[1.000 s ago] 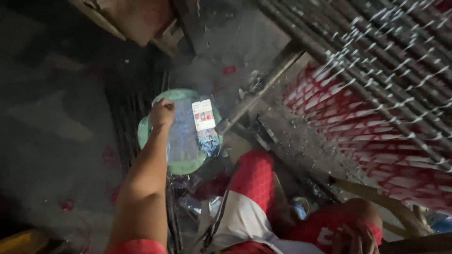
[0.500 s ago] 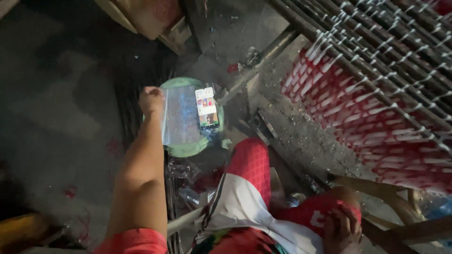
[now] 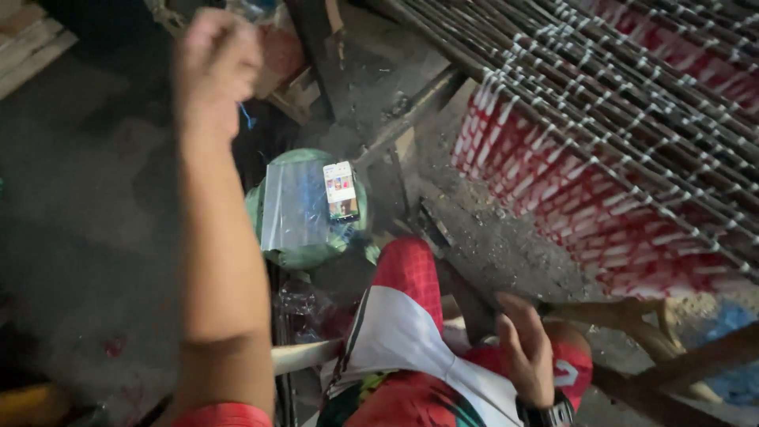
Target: The person is wrapping and tying plastic film around bundles of red and white candles hanging from a wooden frame.
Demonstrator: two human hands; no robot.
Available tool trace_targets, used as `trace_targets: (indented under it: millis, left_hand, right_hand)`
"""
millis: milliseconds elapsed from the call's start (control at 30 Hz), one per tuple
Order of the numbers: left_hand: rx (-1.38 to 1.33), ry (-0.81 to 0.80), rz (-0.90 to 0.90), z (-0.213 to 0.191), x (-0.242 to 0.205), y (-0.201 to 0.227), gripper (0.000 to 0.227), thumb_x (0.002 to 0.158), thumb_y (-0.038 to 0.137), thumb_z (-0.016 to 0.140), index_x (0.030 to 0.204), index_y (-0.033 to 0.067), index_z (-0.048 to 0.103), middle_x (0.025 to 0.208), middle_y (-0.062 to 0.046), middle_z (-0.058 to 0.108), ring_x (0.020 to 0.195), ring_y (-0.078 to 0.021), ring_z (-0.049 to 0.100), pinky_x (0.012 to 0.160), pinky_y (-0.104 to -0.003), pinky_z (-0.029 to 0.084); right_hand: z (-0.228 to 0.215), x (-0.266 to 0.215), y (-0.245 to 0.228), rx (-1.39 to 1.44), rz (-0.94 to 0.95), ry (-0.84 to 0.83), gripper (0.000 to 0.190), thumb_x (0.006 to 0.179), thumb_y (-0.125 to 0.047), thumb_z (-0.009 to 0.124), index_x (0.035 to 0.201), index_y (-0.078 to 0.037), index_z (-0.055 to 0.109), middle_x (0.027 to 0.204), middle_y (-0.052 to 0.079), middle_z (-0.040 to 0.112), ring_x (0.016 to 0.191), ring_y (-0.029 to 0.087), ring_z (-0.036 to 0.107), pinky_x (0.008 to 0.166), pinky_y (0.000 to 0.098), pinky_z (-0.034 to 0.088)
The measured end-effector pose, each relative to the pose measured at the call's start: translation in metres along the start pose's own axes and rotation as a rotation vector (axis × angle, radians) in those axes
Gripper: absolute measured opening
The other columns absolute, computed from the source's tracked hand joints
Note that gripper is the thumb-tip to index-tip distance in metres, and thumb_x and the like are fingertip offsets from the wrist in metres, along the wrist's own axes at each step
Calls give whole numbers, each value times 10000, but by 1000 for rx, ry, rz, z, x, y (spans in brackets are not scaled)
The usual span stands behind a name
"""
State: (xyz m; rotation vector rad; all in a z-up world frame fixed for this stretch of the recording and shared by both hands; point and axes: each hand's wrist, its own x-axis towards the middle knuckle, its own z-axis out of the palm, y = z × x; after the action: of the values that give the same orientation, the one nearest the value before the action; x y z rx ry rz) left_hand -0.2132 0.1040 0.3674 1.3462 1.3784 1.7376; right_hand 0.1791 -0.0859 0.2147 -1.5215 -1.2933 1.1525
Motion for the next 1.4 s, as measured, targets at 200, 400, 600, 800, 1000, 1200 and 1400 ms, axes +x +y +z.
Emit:
trace_targets:
  millis: [200, 400, 600, 800, 1000, 1200, 1400]
  left_hand:
    - [848, -357, -38, 9, -16, -45, 92, 831, 141, 498, 759, 103, 542, 701, -27, 606, 672, -176, 551, 610, -334, 408]
    - [449, -320, -262, -6, -11, -27, 60, 888, 98, 455, 833, 114, 472, 673, -21, 545, 443, -66, 394, 356, -201, 259]
    - [412, -656, -245, 13, 2, 2, 48, 855, 136, 514, 864, 89, 512, 700, -29, 565, 512, -36, 402, 423, -145, 290]
    - [551, -1132, -216, 35, -13, 18, 94, 806, 144, 563, 847, 62, 587, 720, -55, 617, 660, -128, 552, 612, -264, 451]
    - [382, -1341, -156, 65, -45, 6, 98, 776, 161, 588, 785, 64, 586, 602, -38, 588, 558, -124, 524, 529, -254, 442]
    - [413, -1508, -123, 126, -87, 22, 93, 748, 208, 603, 758, 116, 613, 580, -21, 602, 535, -135, 534, 501, -262, 433]
    - [467, -1631, -39, 173, -125, 25, 77, 718, 217, 595, 741, 146, 609, 616, -40, 640, 587, -180, 594, 537, -302, 457]
  right_hand:
    - [0, -8, -32, -40, -88, -174, 317, 810, -226, 469, 1067, -60, 548, 1080, 60, 595, 982, 140, 557, 794, 262, 441]
    - [-3, -24, -8, 45, 213, -91, 346, 782, -277, 485, 1000, -42, 614, 1005, 65, 641, 959, 131, 559, 827, 250, 405]
    - [13, 0, -38, 26, 26, -148, 286, 818, -264, 469, 951, -64, 625, 910, 29, 624, 825, 112, 556, 714, 232, 415]
    - [62, 50, -98, 55, -489, -236, 293, 819, -230, 491, 1029, -27, 511, 967, 133, 541, 796, 231, 598, 645, 316, 475]
    - [91, 71, -112, 395, -303, -243, 532, 790, -224, 558, 1243, -22, 365, 1125, 156, 454, 830, 212, 556, 605, 271, 442]
    - [77, 64, -70, 879, -5, -188, 382, 817, -194, 503, 1120, 38, 487, 875, 119, 585, 660, 149, 544, 476, 180, 376]
    - [31, 53, -46, 993, -34, 119, 122, 833, -72, 522, 875, 39, 547, 694, 125, 505, 572, 135, 431, 484, 196, 331]
